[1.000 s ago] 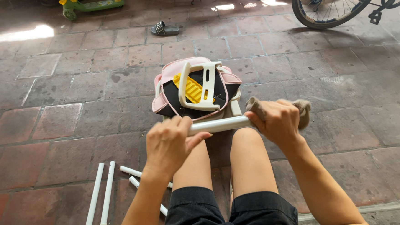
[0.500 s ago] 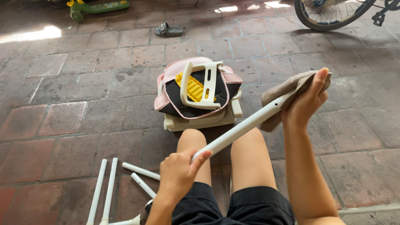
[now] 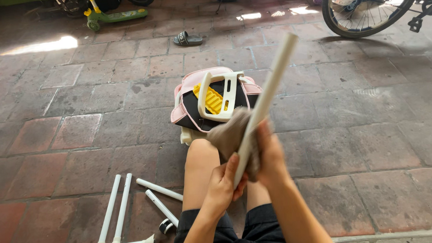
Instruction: The person sits on a tiled floor and wipes several white plastic furniture components with a brown cloth. They clean a frame piece and multiple cylindrical legs one by one, placing each cleaned item into a pink and black bag.
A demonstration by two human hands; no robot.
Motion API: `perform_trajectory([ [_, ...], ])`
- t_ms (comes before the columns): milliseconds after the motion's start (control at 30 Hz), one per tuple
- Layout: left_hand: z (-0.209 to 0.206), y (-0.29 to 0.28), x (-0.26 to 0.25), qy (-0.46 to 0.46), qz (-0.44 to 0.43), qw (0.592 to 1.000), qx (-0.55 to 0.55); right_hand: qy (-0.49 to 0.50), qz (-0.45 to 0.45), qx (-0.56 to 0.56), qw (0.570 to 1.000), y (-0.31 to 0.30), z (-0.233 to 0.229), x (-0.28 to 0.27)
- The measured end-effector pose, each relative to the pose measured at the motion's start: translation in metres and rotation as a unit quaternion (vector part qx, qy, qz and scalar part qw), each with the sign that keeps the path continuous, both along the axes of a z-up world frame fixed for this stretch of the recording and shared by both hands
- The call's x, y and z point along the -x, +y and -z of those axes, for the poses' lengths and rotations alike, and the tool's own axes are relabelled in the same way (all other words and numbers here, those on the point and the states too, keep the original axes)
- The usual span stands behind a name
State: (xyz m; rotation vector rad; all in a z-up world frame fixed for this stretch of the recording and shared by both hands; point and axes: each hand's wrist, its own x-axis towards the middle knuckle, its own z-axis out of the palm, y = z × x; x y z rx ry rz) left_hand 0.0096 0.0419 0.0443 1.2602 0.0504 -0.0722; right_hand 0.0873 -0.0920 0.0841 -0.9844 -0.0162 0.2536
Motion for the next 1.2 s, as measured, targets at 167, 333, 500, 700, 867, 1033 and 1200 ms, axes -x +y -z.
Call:
perform_trajectory([
  [167, -0.004, -0.010, -0.012, 0.003, -0.112, 0.992, -0.067, -0.111, 0.016, 0.013, 0.994, 0.025, 0.019, 0.000],
  [333, -0.022, 0.009, 0.009, -0.028, -0.045, 0.975, -0.217, -0.128, 0.098, -0.037, 0.986, 0.002, 0.002, -0.057],
  [500, -0.031, 0.031, 0.035, -0.008, -0.006, 0.970, -0.244, -0.157, 0.179, -0.070, 0.969, -0.018, -0.041, -0.077],
  [700, -0.028, 0.038, 0.058, -0.058, 0.043, 0.981, -0.178, -0.183, 0.176, -0.157, 0.954, -0.020, -0.062, -0.056],
  [867, -0.036, 0.030, 0.054, 0.023, 0.077, 0.997, 0.000, -0.177, 0.168, -0.130, 0.961, -0.010, -0.068, -0.043],
  [1033, -0.037, 0.028, 0.033, -0.077, -0.058, 0.991, -0.097, -0.154, 0.144, -0.079, 0.974, -0.002, -0.043, -0.031],
  [1200, -0.047, 0.045, -0.004, -0.170, -0.136, 0.947, -0.236, -0.119, 0.186, -0.115, 0.968, -0.013, -0.053, -0.064],
])
